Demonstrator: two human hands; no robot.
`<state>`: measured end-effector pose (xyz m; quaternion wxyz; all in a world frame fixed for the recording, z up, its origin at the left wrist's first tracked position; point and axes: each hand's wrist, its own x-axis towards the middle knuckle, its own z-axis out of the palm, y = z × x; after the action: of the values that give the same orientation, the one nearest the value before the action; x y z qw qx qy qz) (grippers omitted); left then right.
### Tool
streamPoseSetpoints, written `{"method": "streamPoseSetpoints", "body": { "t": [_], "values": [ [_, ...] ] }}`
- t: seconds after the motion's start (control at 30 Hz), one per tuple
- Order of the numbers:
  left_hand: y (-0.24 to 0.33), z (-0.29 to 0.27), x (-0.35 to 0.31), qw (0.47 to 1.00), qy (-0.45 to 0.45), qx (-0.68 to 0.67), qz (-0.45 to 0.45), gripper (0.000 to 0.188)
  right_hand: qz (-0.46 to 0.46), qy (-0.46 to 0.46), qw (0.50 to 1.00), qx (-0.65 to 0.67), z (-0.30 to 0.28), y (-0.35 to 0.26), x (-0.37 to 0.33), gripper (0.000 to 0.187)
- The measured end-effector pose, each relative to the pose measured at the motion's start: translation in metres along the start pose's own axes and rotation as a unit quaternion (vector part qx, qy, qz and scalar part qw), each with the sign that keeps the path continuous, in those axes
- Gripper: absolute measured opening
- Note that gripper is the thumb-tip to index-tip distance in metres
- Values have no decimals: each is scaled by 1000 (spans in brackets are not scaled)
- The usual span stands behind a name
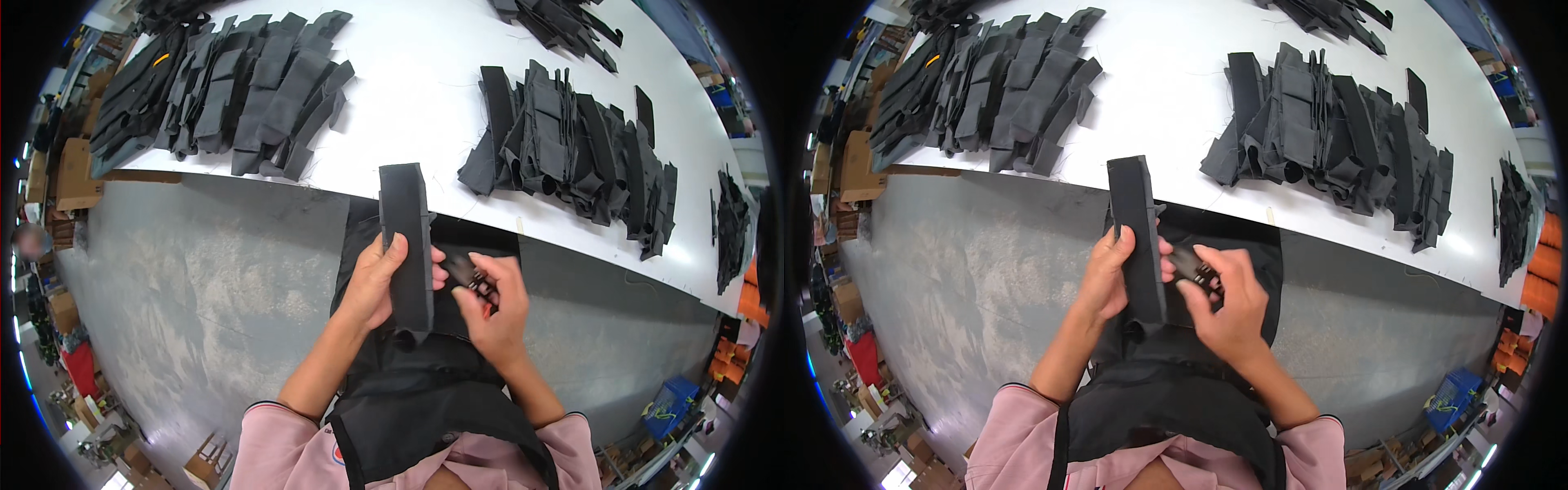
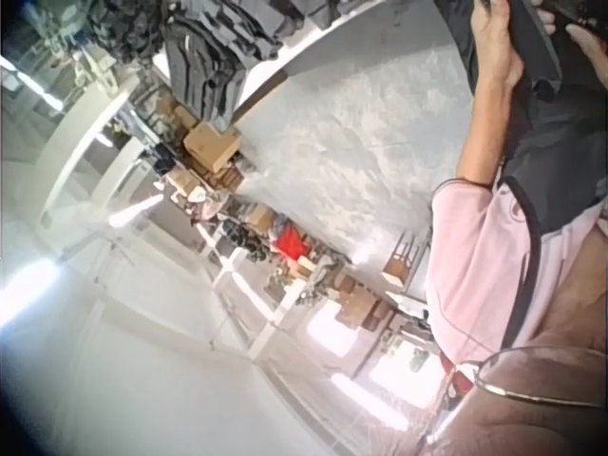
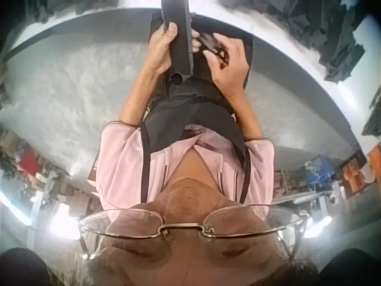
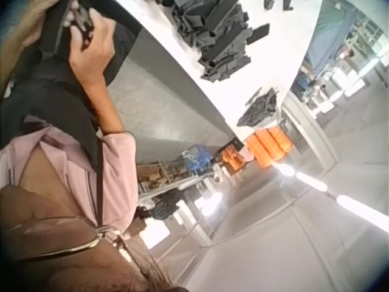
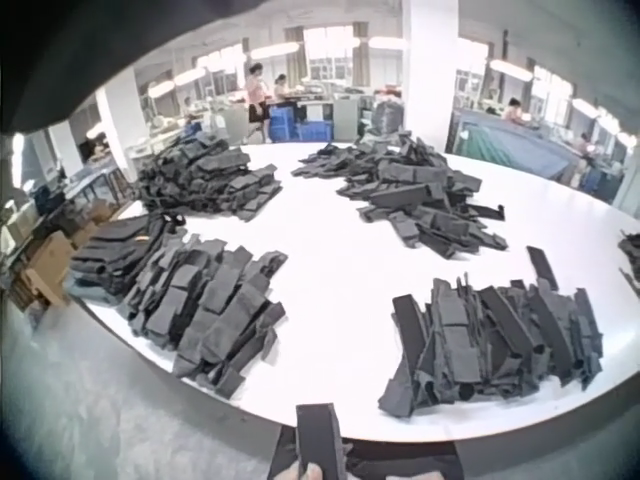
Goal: Trimming excess material from small black fabric or plastic industrial components using hand snips.
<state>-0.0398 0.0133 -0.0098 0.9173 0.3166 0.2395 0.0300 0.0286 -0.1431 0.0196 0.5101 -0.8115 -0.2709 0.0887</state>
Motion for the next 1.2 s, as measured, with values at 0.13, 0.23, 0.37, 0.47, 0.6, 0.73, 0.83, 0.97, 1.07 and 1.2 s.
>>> {"method": "streamPoseSetpoints", "body": {
  "t": [0.13,0.23,0.37,0.47,0.6,0.73,0.83,0.97,1.07,1.2],
  "values": [
    [5,7,-2,998,36,21,-44,44,-107,24,987,-115,-2,8,24,33],
    [4,6,-4,999,4,25,-45,38,-164,33,973,-159,2,14,34,33],
    [6,10,-6,997,13,29,-68,37,-136,28,980,-142,4,15,35,32],
    [6,11,-7,996,19,32,-76,35,-162,23,975,-151,3,19,33,31],
    [6,10,-8,996,32,51,-71,34,-138,54,981,-124,-1,13,27,30],
    [8,13,-8,996,26,54,-71,32,-129,26,984,-122,1,16,29,30],
    [8,12,-9,995,29,71,-70,31,-131,39,982,-132,-1,16,24,31],
    [9,14,-10,993,39,79,-71,30,-144,50,974,-168,-4,13,19,32],
    [9,17,-11,992,46,83,-80,29,-150,37,973,-171,-1,16,19,32],
    [11,19,-10,991,45,88,-89,28,-128,40,979,-154,1,14,22,34]
  ]
}}
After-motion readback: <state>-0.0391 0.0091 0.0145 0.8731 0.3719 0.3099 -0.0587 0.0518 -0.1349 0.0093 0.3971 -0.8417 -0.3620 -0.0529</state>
